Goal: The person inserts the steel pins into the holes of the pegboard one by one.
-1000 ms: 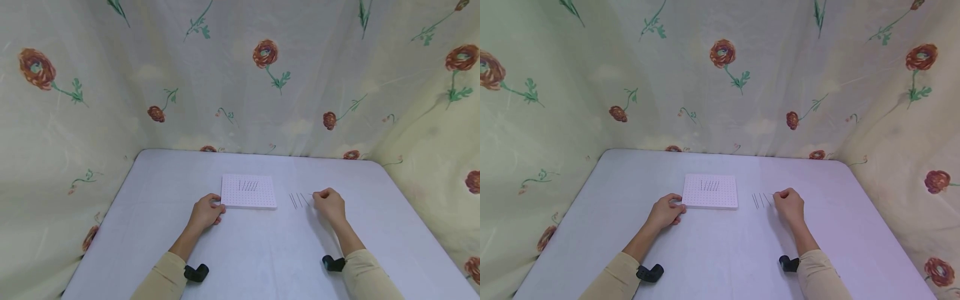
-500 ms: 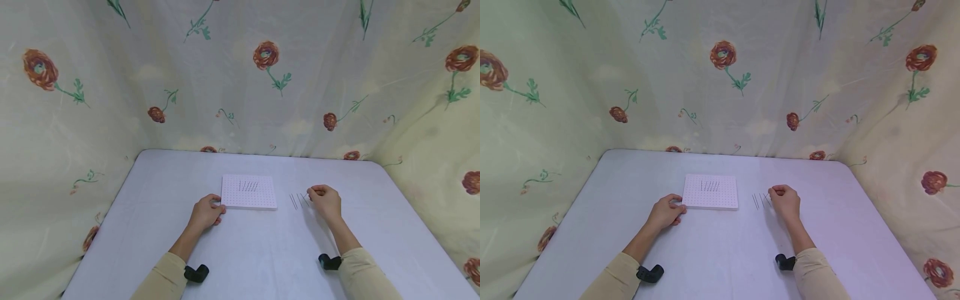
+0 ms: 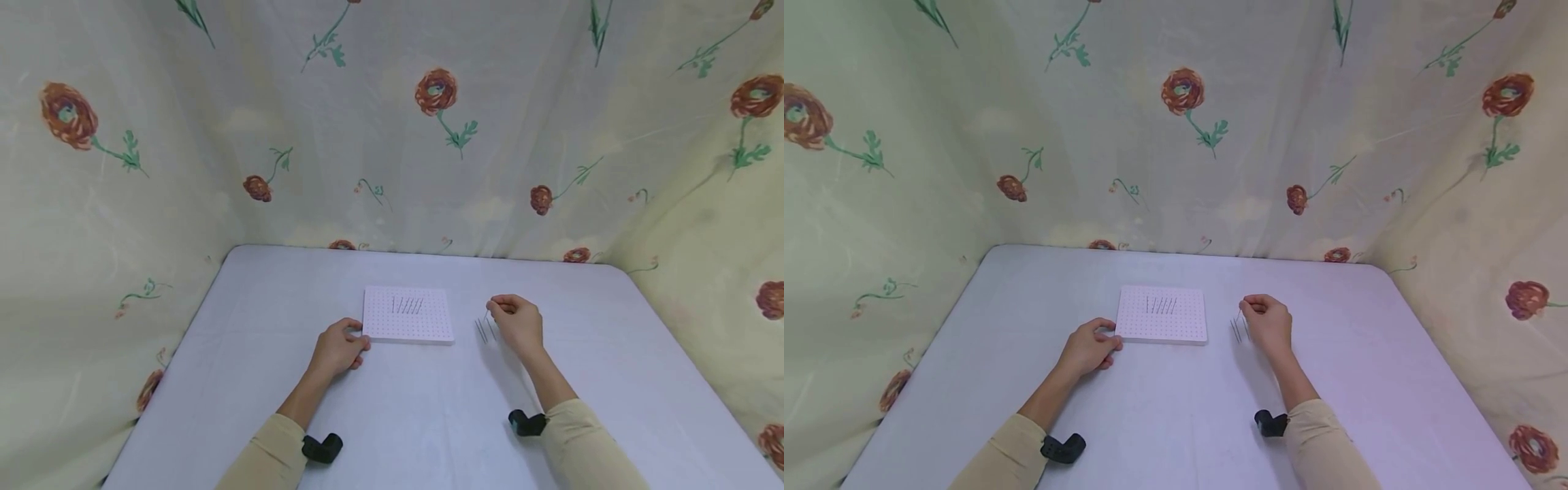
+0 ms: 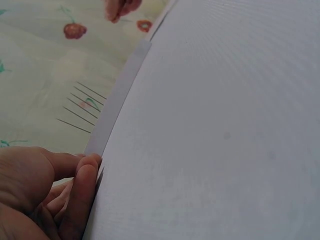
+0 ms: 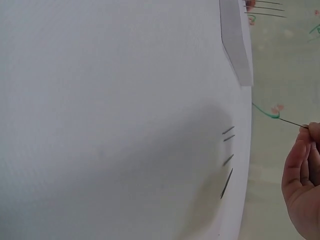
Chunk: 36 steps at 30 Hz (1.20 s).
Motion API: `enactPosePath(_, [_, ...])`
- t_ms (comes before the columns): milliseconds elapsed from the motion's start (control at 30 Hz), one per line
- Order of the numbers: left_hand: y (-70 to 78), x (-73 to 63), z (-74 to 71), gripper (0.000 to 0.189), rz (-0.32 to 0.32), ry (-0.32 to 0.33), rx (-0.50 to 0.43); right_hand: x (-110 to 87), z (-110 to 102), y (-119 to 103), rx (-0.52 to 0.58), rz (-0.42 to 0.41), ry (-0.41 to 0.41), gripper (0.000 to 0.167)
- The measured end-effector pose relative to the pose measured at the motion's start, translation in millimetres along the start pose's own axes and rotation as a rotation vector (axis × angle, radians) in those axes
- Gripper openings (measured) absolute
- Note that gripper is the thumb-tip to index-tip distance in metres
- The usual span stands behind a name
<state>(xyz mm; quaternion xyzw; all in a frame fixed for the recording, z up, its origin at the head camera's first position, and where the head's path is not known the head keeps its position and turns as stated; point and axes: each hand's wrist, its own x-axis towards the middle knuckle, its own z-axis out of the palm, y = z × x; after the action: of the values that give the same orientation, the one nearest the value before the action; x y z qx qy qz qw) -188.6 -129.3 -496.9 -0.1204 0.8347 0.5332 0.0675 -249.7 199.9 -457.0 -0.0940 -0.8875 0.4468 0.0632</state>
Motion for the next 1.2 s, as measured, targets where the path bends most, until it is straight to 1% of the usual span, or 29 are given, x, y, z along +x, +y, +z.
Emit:
enactPosePath(200, [2.0, -0.3, -0.8, 0.035, 0.000, 0.002, 0.006, 0.3, 7, -6, -0.017, -0.018, 0.004, 0.026])
enactPosePath(433, [1.6, 0.2, -1.0, 0.034, -0.008, -0.001, -0.010, 0.5, 16, -14, -0.027, -0.036, 0.017, 0.025])
enactPosePath(700, [1.9, 1.5, -2.8, 0.033, -0.009, -0.007, -0.031, -0.5, 26, -23, -0.026, -0.076, -0.010, 0.023])
enactPosePath(767, [1.8, 1.7, -3.2, 0.033, 0.003, -0.009, -0.028, -0.4, 29, -25, -0.025, -0.088, -0.017, 0.023])
enactPosePath(900, [0.1, 1.5, -2.3, 0.034, 0.005, -0.026, -0.026, -2.5, 36, -28, -0.022, -0.091, -0.030, 0.022])
enactPosePath(967, [-0.9, 1.3, -1.6, 0.034, -0.001, -0.030, -0.028, -3.4, 39, -29, -0.026, -0.103, -0.034, 0.022])
enactPosePath(1133, [-1.3, 0.4, -2.1, 0.034, 0.013, -0.022, -0.026, -4.8, 46, -33, -0.022, -0.154, -0.048, 0.020])
enactPosePath(1200, [-1.0, 0.3, -2.2, 0.034, 0.013, -0.022, -0.025, -5.7, 49, -34, -0.023, -0.162, -0.061, 0.018])
